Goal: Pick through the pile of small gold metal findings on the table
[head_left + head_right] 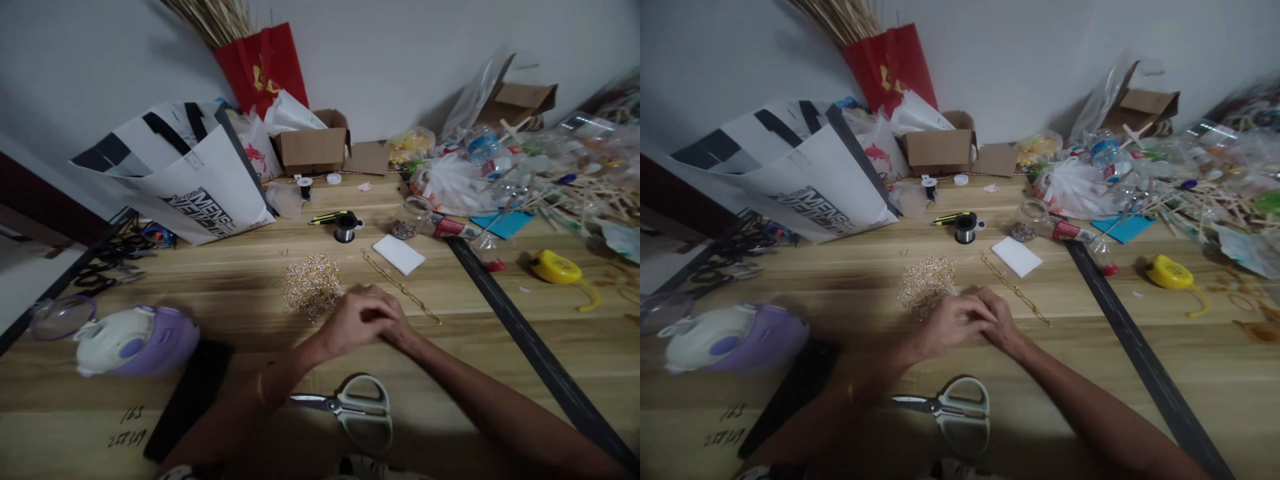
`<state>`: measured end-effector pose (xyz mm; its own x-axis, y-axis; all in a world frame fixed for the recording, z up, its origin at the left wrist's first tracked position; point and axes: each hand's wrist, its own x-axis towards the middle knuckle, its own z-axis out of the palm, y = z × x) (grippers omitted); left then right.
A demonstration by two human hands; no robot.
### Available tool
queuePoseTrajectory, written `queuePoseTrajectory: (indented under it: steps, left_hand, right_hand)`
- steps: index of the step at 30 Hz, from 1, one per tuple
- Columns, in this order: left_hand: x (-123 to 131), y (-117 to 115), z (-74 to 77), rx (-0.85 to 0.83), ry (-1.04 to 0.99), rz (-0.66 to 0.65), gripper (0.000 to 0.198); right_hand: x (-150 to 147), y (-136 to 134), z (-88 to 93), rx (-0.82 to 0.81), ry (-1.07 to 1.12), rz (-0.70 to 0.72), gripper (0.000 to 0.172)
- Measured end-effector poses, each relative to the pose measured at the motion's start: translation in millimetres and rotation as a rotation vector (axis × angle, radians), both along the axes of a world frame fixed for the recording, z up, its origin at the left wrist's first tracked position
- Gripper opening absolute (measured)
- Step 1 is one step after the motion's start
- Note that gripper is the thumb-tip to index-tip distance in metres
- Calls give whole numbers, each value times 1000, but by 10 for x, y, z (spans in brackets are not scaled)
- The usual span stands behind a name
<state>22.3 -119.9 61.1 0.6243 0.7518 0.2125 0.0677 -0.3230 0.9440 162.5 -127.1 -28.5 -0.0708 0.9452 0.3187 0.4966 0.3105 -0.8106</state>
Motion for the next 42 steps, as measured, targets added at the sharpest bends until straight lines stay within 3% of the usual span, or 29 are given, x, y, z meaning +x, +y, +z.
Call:
queuePoseTrajectory:
  steps: [5, 11, 16, 24, 36, 42]
  left_hand:
    - [-493, 129, -365, -316, -13, 183, 13]
    - [-623, 153, -536, -435, -45, 323, 24]
    - [-695, 180, -663, -293, 17, 405, 22]
    - [-831, 246, -713, 211, 267, 458, 11]
    - [-941, 308, -696, 449, 452, 423, 16]
    - [-954, 311, -727, 484, 483, 420, 18]
  right_hand:
    - [9, 12, -5, 19, 28, 89, 19]
    - [13, 11, -19, 56, 23, 104, 17]
    - [12, 13, -18, 94, 5, 122, 16]
    - [17, 8, -25, 78, -18, 117, 15]
    - [-1, -21, 21, 107, -90, 129, 17]
    - [-4, -33, 24, 143, -145, 160, 15]
